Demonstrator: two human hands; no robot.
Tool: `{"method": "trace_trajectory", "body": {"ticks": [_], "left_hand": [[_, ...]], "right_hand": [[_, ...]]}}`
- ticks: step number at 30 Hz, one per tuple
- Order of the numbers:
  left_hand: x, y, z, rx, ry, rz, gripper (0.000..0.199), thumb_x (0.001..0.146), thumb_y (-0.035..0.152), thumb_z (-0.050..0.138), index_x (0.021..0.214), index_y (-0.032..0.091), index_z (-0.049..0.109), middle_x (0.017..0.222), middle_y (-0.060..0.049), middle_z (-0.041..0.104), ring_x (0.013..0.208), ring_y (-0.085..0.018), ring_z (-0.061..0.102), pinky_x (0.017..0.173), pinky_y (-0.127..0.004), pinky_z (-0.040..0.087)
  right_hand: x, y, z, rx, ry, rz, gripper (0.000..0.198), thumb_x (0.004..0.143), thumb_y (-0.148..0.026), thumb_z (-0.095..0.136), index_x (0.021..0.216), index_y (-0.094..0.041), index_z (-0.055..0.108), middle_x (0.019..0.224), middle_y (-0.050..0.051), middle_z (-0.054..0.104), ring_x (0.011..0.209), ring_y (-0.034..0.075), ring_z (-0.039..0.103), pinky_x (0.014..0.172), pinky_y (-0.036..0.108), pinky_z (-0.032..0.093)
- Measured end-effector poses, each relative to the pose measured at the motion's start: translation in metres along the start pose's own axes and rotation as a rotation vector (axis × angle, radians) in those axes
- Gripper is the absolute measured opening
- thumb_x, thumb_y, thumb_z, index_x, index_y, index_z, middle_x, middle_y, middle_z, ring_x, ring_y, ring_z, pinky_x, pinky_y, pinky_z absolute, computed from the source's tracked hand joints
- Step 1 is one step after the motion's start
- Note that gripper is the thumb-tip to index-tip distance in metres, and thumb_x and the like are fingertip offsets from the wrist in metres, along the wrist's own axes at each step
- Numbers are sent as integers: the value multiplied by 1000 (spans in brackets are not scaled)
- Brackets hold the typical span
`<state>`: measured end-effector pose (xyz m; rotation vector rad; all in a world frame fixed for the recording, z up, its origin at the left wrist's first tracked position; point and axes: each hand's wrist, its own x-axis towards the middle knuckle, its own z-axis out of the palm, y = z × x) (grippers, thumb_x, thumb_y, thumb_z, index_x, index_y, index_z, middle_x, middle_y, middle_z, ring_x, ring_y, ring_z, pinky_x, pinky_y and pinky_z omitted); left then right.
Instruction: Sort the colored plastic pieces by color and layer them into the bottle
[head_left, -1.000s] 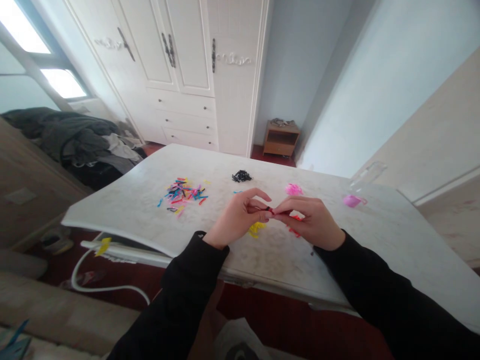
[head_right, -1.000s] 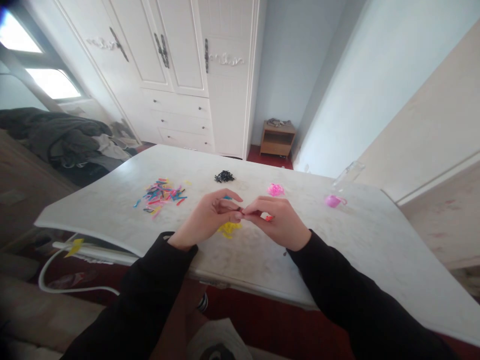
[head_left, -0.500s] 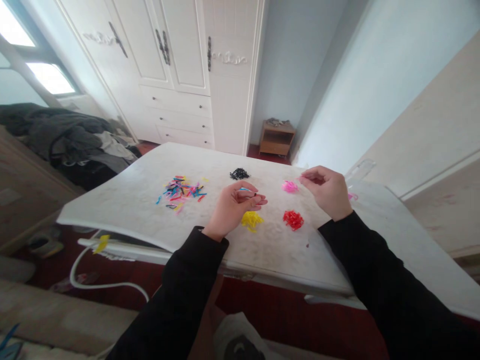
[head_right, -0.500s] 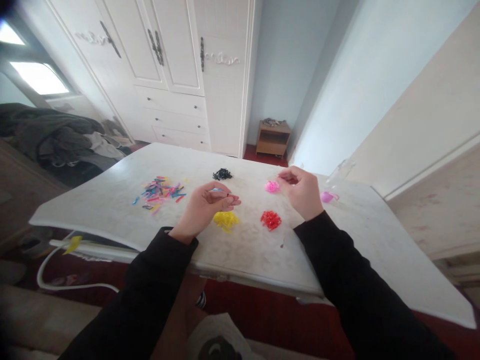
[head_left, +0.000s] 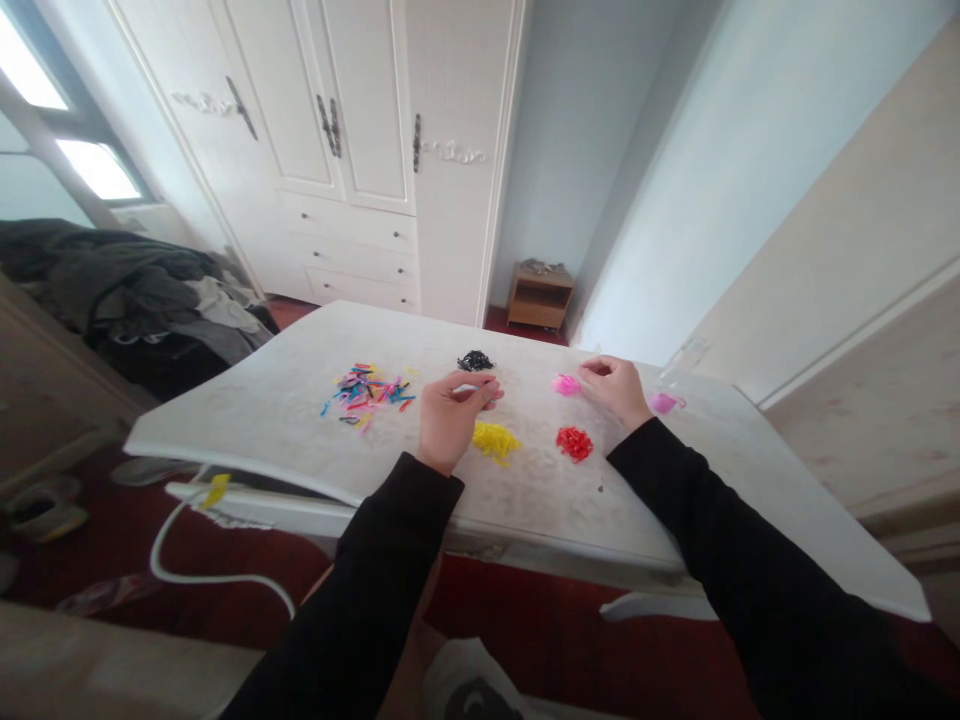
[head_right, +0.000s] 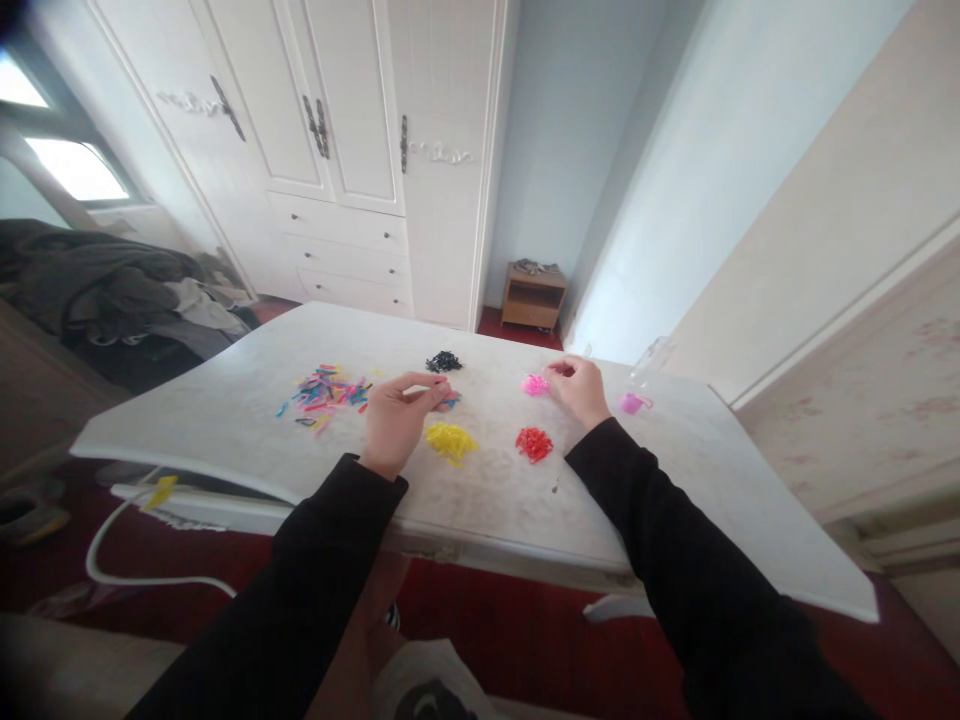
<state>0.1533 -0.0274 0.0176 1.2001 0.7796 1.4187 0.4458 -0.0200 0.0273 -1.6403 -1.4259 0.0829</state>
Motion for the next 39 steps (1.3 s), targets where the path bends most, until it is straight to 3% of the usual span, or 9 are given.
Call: {"method": "trace_trajectory", "body": {"ticks": [5, 8, 10, 12, 18, 25, 30, 34, 39], "left_hand": [[2, -2, 1, 46, 16, 54, 24, 69, 35, 88, 81, 17, 80, 78, -6, 79, 66, -17, 72, 59, -28, 56], [0, -1, 1, 29, -19, 48, 24, 70, 36, 86, 84, 17, 80, 78, -7, 80, 69, -19, 74, 58, -27, 55], [-1, 0, 1, 22, -47, 47, 26, 71, 38, 86, 84, 17, 79, 76, -7, 79, 70, -20, 75, 58, -27, 55], [-2, 1, 1, 23, -80, 50, 29, 71, 41, 87, 84, 17, 79, 73, -7, 79, 68, -20, 76, 56, -27, 55], [-2, 2, 0, 50, -137, 47, 38, 68, 51, 89, 83, 18, 78, 71, -5, 78, 63, -20, 74, 52, -27, 54], [-5, 4, 2, 65, -149, 20, 40, 63, 48, 93, 74, 19, 68, 67, -4, 76, 63, -22, 76, 47, -24, 50], [-5, 3, 3, 114, -155, 22, 37, 65, 46, 92, 70, 19, 68, 67, -5, 75, 62, -21, 75, 49, -26, 53], [-4, 0, 3, 159, -69, 64, 30, 72, 44, 88, 77, 17, 74, 68, -5, 75, 62, -20, 75, 51, -25, 54], [0, 5, 0, 253, 21, 119, 29, 77, 44, 84, 85, 16, 79, 85, -7, 78, 62, -17, 74, 48, -24, 52]], "right_hand": [[-10, -32, -7, 59, -80, -90, 31, 81, -47, 68, 81, -17, 73, 77, 6, 75, 68, 18, 63, 65, 33, 51], [-23, -67, -9, 94, -308, -190, 26, 78, -44, 78, 81, -18, 75, 78, 4, 76, 68, 17, 66, 67, 31, 53], [-31, -92, -9, 119, -501, -315, 32, 78, -40, 82, 101, -20, 74, 91, 4, 78, 74, 17, 69, 73, 32, 56], [-35, -114, -9, 143, -597, -412, 34, 82, -36, 82, 110, -21, 70, 98, 5, 78, 79, 17, 71, 77, 34, 58], [-35, -144, 1, 120, -683, -535, 8, 90, -28, 72, 88, -20, 70, 79, 1, 76, 73, 15, 70, 70, 28, 56], [-23, -116, -5, 108, -577, -649, 10, 91, -29, 71, 87, -20, 75, 77, 1, 75, 68, 15, 68, 67, 28, 54], [-21, -64, -25, 163, -529, -537, 11, 91, -30, 71, 89, -22, 78, 85, 4, 77, 72, 16, 68, 68, 30, 54], [-29, -26, -29, 294, -428, -422, 10, 89, -30, 75, 85, -22, 78, 83, 4, 76, 72, 16, 67, 66, 30, 54], [-35, -18, -32, 282, -496, -497, 9, 90, -28, 75, 86, -21, 79, 86, 5, 74, 70, 15, 67, 64, 28, 56]]}}
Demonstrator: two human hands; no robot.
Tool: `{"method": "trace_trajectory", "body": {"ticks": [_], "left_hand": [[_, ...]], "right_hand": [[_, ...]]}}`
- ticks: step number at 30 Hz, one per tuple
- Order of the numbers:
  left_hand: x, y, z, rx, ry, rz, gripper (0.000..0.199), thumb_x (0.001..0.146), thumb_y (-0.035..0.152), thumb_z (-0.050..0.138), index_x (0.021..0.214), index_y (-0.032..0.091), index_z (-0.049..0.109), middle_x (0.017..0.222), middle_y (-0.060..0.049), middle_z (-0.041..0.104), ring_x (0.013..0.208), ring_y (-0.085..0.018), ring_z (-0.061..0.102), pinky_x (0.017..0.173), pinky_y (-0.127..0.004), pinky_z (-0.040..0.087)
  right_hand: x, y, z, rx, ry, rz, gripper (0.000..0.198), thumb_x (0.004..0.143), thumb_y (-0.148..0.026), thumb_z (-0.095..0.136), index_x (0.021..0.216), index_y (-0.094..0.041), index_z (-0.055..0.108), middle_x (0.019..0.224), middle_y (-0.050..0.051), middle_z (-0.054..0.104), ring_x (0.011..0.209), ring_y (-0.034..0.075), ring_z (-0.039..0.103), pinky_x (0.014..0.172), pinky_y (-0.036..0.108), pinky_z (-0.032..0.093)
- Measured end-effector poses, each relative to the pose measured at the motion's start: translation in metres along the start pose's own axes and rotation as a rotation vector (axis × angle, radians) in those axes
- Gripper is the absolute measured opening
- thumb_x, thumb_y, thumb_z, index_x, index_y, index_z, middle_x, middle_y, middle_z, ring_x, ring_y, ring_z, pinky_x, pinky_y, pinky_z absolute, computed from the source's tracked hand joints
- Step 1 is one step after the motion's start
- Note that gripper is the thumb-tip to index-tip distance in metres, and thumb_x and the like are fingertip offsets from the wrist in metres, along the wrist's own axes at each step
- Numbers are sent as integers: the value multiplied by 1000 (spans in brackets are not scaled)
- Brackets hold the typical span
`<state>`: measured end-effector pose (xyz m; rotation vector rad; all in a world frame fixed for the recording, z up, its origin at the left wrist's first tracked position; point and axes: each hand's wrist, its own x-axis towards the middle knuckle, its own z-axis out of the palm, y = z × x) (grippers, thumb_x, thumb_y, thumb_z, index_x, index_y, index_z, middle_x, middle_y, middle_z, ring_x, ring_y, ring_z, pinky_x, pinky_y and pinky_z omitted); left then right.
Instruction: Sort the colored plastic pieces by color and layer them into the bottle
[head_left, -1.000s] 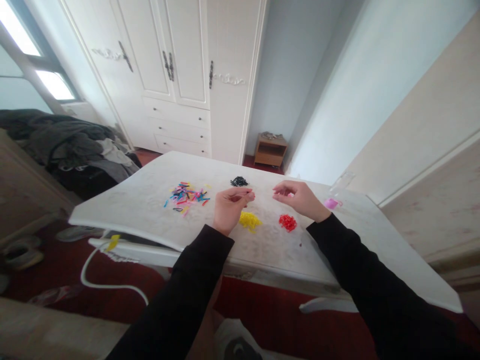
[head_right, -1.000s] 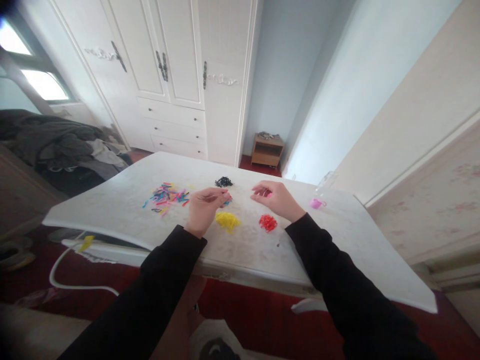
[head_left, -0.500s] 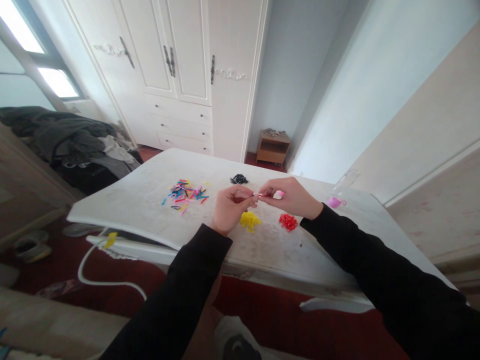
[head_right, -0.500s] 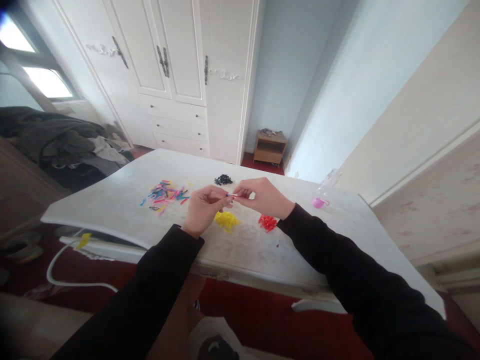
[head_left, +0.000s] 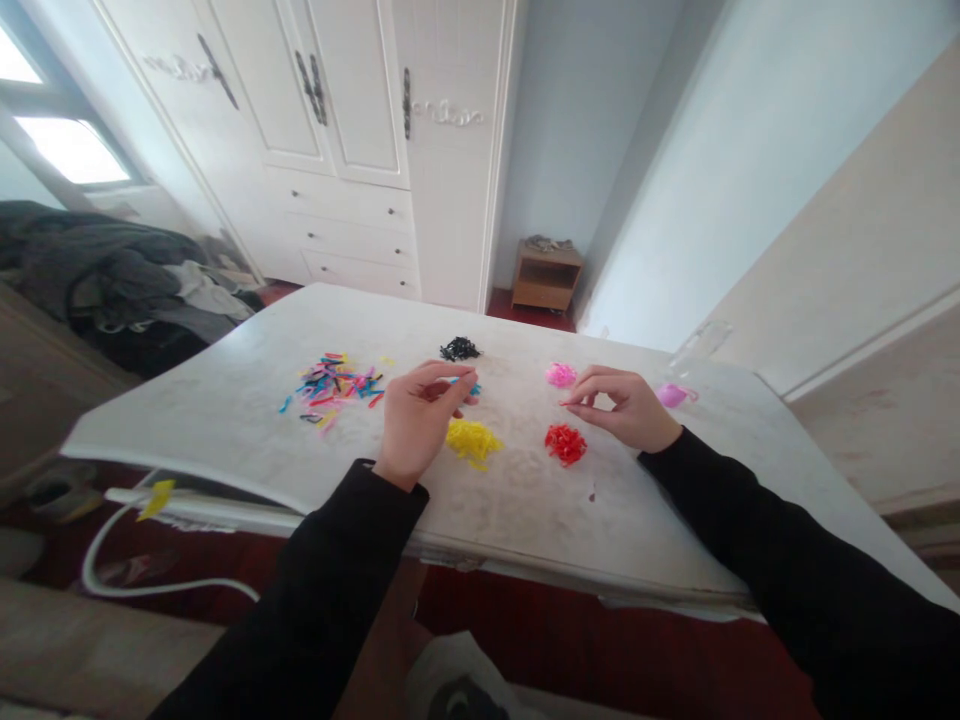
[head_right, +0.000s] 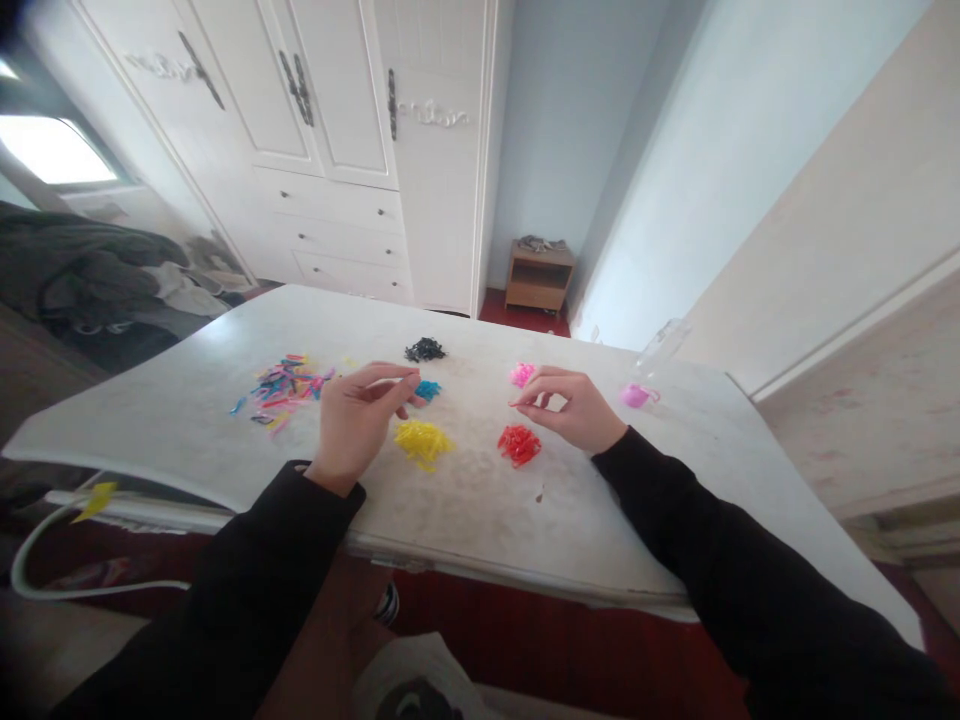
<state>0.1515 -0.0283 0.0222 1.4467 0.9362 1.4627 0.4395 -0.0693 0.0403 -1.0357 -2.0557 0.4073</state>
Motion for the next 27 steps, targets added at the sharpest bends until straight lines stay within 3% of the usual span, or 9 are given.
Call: {"method": "trace_trajectory", "body": {"ticks": [4, 7, 12, 18, 22, 27], "left_hand": [[32, 12, -11, 135, -8, -17, 24, 80, 38, 80, 88, 15, 80, 74, -5, 75, 59, -16, 71, 48, -23, 50], [70, 12, -15, 283, 23, 64, 19, 79, 29, 79, 93, 16, 79, 72, -3, 74, 58, -15, 70, 51, -23, 50], [109, -21, -13, 568, -13, 143, 10, 83, 25, 74, 81, 16, 78, 77, -3, 76, 53, -12, 62, 58, -26, 45], [113, -58, -24, 723, -146, 266, 13, 84, 28, 73, 86, 18, 82, 89, -5, 74, 63, -14, 57, 71, -31, 47], [113, -62, -27, 747, -244, 241, 16, 85, 30, 73, 87, 18, 83, 88, -5, 72, 65, -15, 56, 73, -32, 47], [113, -62, -26, 741, -248, 254, 19, 85, 33, 73, 93, 18, 83, 89, -5, 73, 63, -14, 55, 73, -32, 47]], "right_hand": [[-2, -10, 0, -80, 5, -91, 7, 92, -21, 73, 87, -21, 77, 82, 4, 75, 69, 15, 68, 64, 27, 55], [-5, -16, 1, -127, 68, -120, 5, 92, -17, 73, 90, -20, 76, 81, 4, 74, 67, 14, 68, 63, 27, 55], [-7, -21, 2, -162, 50, -160, 9, 91, -12, 72, 94, -21, 76, 85, 5, 75, 72, 14, 69, 64, 26, 56], [-9, -26, 3, -156, -45, -168, 14, 91, -8, 70, 95, -21, 73, 88, 5, 72, 80, 16, 70, 73, 27, 58], [-8, -24, 4, -164, -58, -128, 14, 91, -8, 69, 94, -21, 73, 87, 4, 71, 75, 15, 67, 68, 25, 56], [-7, -22, 1, -167, -96, -108, 13, 90, -7, 67, 91, -20, 71, 81, 3, 70, 71, 14, 64, 67, 26, 54]]}}
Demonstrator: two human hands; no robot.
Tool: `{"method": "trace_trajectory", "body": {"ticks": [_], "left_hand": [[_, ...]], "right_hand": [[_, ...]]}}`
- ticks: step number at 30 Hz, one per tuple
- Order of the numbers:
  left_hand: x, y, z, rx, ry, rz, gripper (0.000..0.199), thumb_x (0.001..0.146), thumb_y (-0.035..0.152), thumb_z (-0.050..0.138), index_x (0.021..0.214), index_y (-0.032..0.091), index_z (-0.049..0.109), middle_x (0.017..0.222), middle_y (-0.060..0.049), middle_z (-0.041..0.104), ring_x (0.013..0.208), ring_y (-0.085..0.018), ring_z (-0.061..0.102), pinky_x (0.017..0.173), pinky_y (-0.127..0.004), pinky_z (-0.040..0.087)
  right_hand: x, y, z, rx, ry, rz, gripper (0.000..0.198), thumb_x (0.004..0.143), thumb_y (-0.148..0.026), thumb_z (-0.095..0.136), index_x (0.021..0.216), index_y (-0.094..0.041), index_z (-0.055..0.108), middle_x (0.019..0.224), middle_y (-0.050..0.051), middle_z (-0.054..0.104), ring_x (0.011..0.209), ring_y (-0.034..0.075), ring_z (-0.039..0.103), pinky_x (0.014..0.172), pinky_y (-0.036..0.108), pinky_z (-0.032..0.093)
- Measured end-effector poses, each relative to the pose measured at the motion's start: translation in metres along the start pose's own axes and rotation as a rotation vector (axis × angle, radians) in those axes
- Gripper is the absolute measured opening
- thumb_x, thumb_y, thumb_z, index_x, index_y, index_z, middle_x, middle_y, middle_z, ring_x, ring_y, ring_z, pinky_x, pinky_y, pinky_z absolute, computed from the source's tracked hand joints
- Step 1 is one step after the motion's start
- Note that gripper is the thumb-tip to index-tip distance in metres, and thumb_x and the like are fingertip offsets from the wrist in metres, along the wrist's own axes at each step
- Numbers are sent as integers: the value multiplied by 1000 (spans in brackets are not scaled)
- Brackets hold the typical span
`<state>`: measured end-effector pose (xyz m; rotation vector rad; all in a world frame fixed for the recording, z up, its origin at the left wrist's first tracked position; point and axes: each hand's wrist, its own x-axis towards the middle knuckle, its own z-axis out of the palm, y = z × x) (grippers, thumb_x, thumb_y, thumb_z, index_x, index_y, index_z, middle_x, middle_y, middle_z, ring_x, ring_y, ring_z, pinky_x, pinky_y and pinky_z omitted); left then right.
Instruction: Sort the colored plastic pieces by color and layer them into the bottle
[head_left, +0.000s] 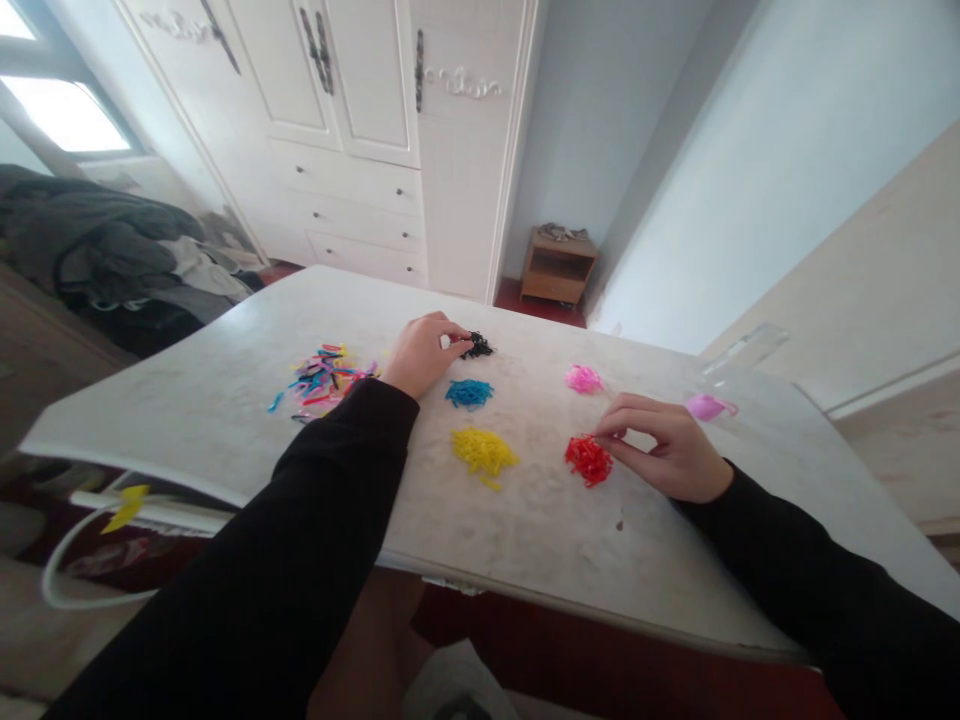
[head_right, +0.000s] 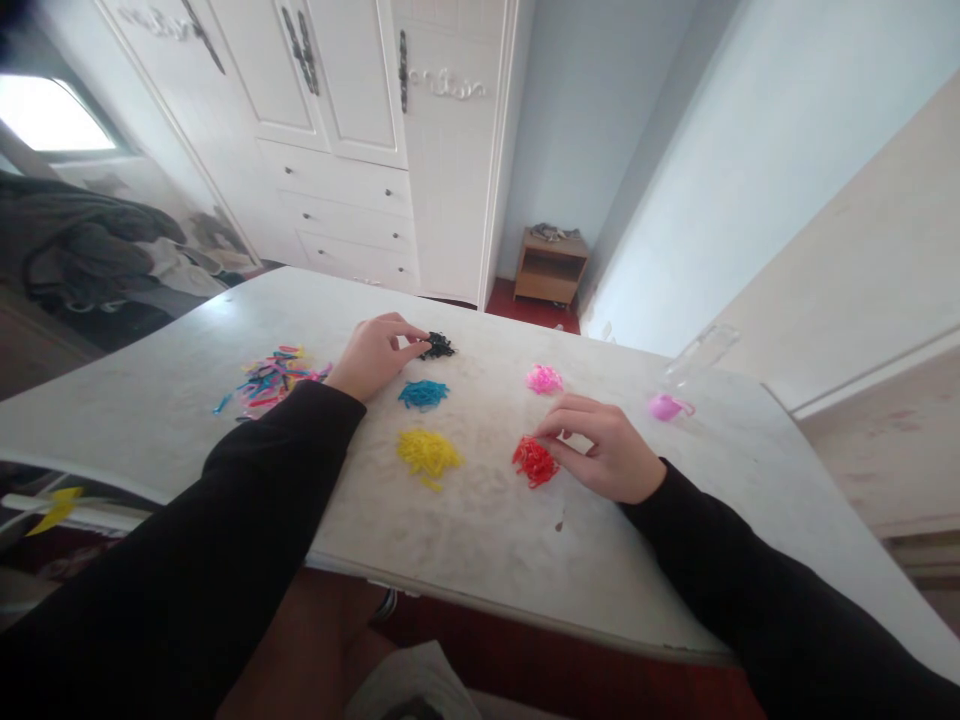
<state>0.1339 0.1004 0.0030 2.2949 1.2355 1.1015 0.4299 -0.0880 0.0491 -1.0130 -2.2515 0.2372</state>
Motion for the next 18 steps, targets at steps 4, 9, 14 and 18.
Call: {"method": "trace_trajectory", "body": {"ticks": [4, 9, 14, 18], "left_hand": [[-3, 3, -1, -11, 52, 7, 18, 86, 31, 69, 91, 17, 80, 88, -5, 73, 61, -13, 53, 71, -31, 46], [-6, 8, -5, -31, 120, 42, 16, 89, 23, 60, 84, 16, 74, 88, -5, 72, 60, -12, 50, 66, -30, 44], [-11, 14, -5, -10, 175, 130, 15, 89, 21, 58, 80, 17, 69, 85, -4, 70, 58, -12, 50, 64, -29, 42], [-14, 29, -6, 27, 125, 147, 16, 87, 18, 57, 78, 17, 70, 83, -5, 71, 60, -13, 54, 65, -29, 43]], "right_hand": [[0, 0, -4, -15, -31, 1, 12, 89, -7, 66, 85, -19, 69, 78, 3, 67, 70, 14, 63, 66, 27, 52], [-1, 1, -5, -2, -94, -1, 12, 90, -10, 66, 81, -19, 67, 76, 4, 66, 68, 15, 61, 64, 28, 51], [-1, 2, -4, -18, -35, 9, 12, 88, -10, 66, 81, -19, 68, 74, 2, 65, 68, 14, 61, 65, 28, 51], [-1, 0, -2, -30, 5, 8, 11, 89, -13, 67, 81, -20, 69, 72, 1, 64, 66, 15, 61, 63, 28, 50]]}}
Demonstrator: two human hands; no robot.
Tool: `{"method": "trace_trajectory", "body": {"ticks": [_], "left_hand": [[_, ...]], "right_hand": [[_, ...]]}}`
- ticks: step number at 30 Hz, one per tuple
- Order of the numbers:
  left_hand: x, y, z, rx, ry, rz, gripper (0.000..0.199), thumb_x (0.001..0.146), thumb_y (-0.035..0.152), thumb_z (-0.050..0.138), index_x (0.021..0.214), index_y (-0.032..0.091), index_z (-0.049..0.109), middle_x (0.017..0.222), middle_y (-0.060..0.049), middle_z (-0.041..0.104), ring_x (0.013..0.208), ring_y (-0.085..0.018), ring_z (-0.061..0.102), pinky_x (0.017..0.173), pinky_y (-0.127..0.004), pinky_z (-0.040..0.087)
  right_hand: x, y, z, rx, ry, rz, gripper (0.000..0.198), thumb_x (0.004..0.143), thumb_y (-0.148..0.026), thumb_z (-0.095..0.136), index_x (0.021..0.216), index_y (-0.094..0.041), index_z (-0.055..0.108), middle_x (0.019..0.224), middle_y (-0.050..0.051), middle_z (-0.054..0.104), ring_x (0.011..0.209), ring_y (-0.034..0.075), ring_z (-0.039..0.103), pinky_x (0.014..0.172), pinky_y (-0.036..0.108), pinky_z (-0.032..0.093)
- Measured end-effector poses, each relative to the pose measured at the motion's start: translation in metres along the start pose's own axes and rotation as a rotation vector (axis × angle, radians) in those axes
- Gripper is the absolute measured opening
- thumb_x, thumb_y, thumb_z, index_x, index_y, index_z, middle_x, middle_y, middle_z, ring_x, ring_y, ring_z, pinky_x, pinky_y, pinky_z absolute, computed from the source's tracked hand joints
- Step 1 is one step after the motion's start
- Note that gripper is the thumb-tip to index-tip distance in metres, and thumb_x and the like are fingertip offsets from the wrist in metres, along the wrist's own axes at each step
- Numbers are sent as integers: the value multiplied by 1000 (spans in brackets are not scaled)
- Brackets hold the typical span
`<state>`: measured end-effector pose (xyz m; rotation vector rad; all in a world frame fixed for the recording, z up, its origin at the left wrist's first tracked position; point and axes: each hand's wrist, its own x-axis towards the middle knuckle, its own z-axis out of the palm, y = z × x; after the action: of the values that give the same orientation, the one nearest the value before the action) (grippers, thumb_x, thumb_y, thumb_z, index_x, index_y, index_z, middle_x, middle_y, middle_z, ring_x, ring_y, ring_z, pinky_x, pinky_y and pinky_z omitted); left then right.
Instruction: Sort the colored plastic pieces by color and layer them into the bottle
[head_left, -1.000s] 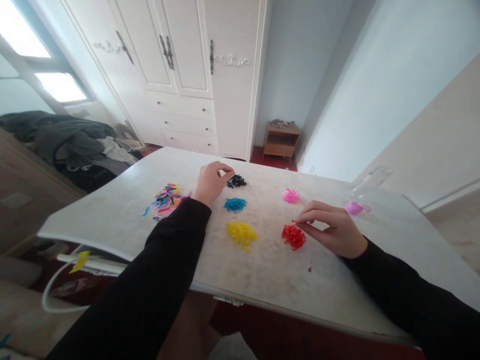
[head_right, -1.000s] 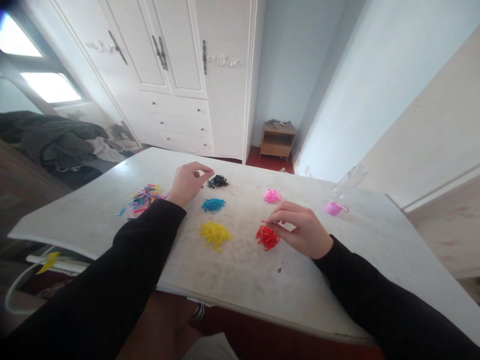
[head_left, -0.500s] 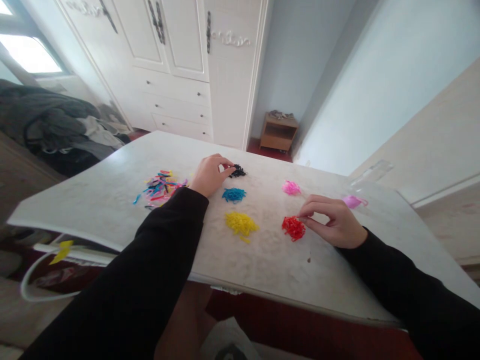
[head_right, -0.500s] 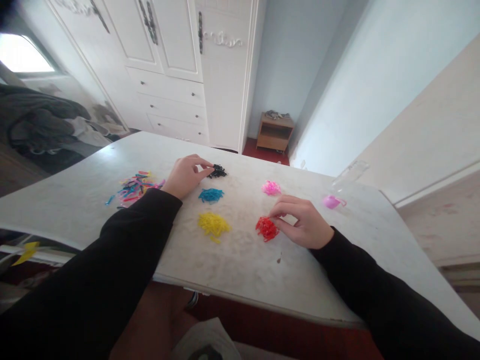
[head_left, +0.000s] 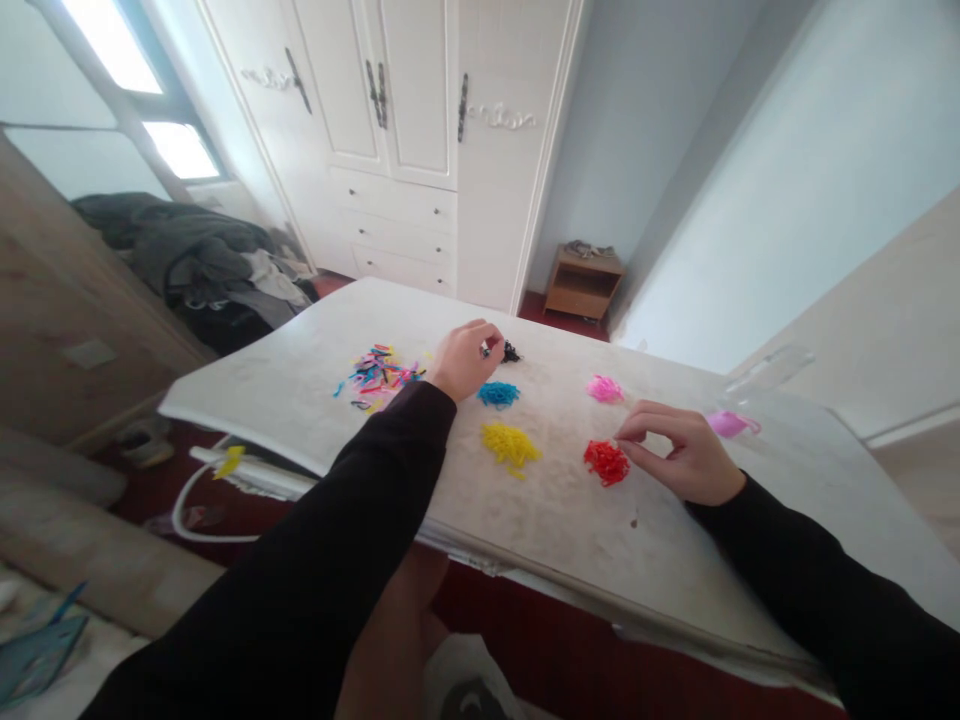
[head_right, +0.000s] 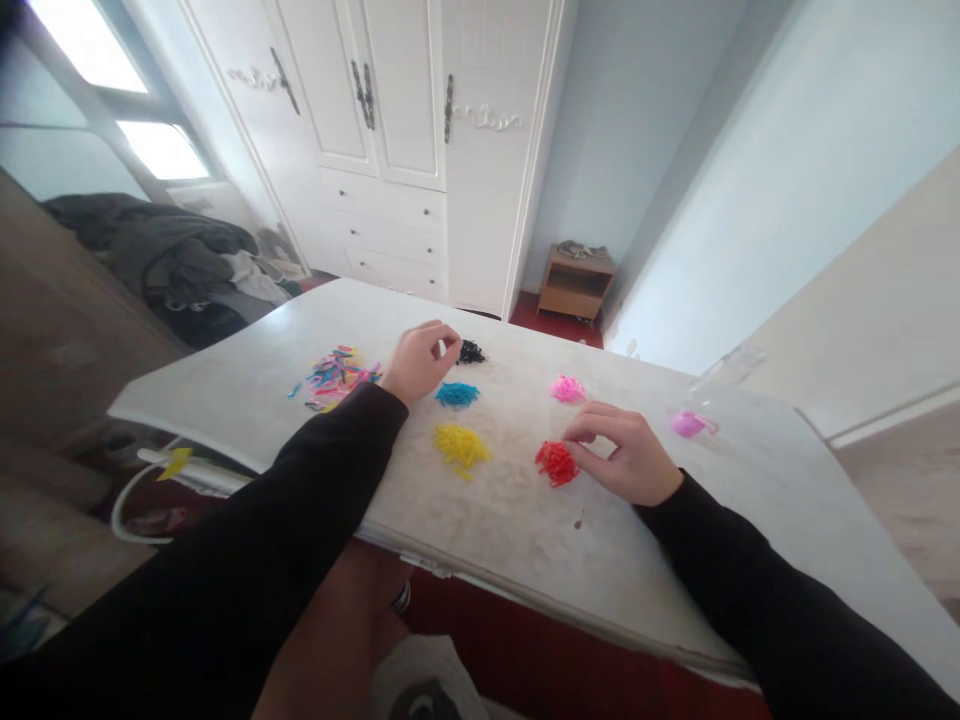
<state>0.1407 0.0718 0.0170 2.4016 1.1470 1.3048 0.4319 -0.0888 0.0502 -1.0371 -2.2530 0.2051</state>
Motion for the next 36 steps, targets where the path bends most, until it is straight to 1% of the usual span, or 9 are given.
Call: {"method": "trace_trajectory", "body": {"ticks": [3, 6, 8, 11, 14, 19, 22, 26, 36], "left_hand": [[5, 9, -18, 15, -54, -7, 16, 86, 21, 60, 78, 17, 73, 79, -4, 74, 62, -14, 59, 68, -29, 45], [7, 1, -57, 44, -30, -119, 17, 84, 25, 63, 78, 17, 76, 74, -5, 75, 65, -17, 64, 71, -31, 48], [3, -17, -88, 100, 4, -220, 15, 81, 27, 67, 78, 18, 78, 71, -5, 75, 65, -18, 65, 71, -32, 49], [-11, -54, -129, 171, -29, -405, 11, 74, 29, 72, 73, 20, 78, 66, -4, 73, 60, -19, 63, 64, -32, 47], [-31, -80, -150, 199, -101, -471, 17, 69, 39, 78, 69, 22, 78, 63, -5, 72, 61, -21, 64, 63, -32, 46], [-52, -85, -146, 210, -205, -397, 32, 70, 53, 77, 77, 22, 81, 78, -8, 77, 68, -21, 63, 66, -32, 46], [-55, -80, -135, 201, -247, -341, 32, 71, 50, 76, 84, 23, 83, 92, -9, 77, 73, -21, 63, 71, -32, 48], [-55, -78, -129, 211, -284, -299, 25, 72, 45, 74, 81, 24, 83, 95, -9, 75, 76, -21, 63, 76, -33, 49], [-55, -82, -139, 80, -172, -396, 23, 72, 45, 75, 76, 23, 79, 83, -7, 79, 75, -22, 69, 73, -34, 53]], "right_hand": [[1, -3, 1, 0, -1, -9, 11, 90, -15, 67, 80, -20, 70, 72, 1, 65, 65, 15, 61, 62, 28, 50], [2, -5, 0, -9, 4, -18, 10, 90, -18, 68, 81, -21, 71, 72, 1, 66, 65, 15, 62, 62, 28, 51], [2, -6, 0, -24, 7, -16, 11, 91, -20, 67, 80, -21, 71, 71, 1, 66, 64, 15, 62, 62, 28, 51], [1, -5, 1, -43, -4, -11, 13, 93, -21, 66, 80, -21, 71, 71, 1, 65, 64, 15, 62, 61, 28, 51], [-1, -3, 2, -42, -13, -4, 13, 93, -22, 66, 80, -21, 70, 72, 1, 65, 65, 15, 62, 61, 28, 51], [-1, -3, 3, -39, -7, -9, 12, 93, -21, 67, 81, -21, 70, 73, 1, 65, 65, 14, 61, 61, 27, 50], [0, -6, 3, -40, 6, -15, 12, 93, -20, 67, 82, -21, 70, 73, 0, 64, 65, 14, 61, 59, 27, 49], [0, -8, 3, -39, 14, -24, 11, 92, -20, 67, 82, -21, 70, 72, 1, 64, 65, 14, 61, 60, 27, 50], [1, -10, 3, -31, 6, -28, 13, 92, -20, 65, 81, -22, 70, 72, 1, 65, 64, 15, 62, 60, 28, 51]]}}
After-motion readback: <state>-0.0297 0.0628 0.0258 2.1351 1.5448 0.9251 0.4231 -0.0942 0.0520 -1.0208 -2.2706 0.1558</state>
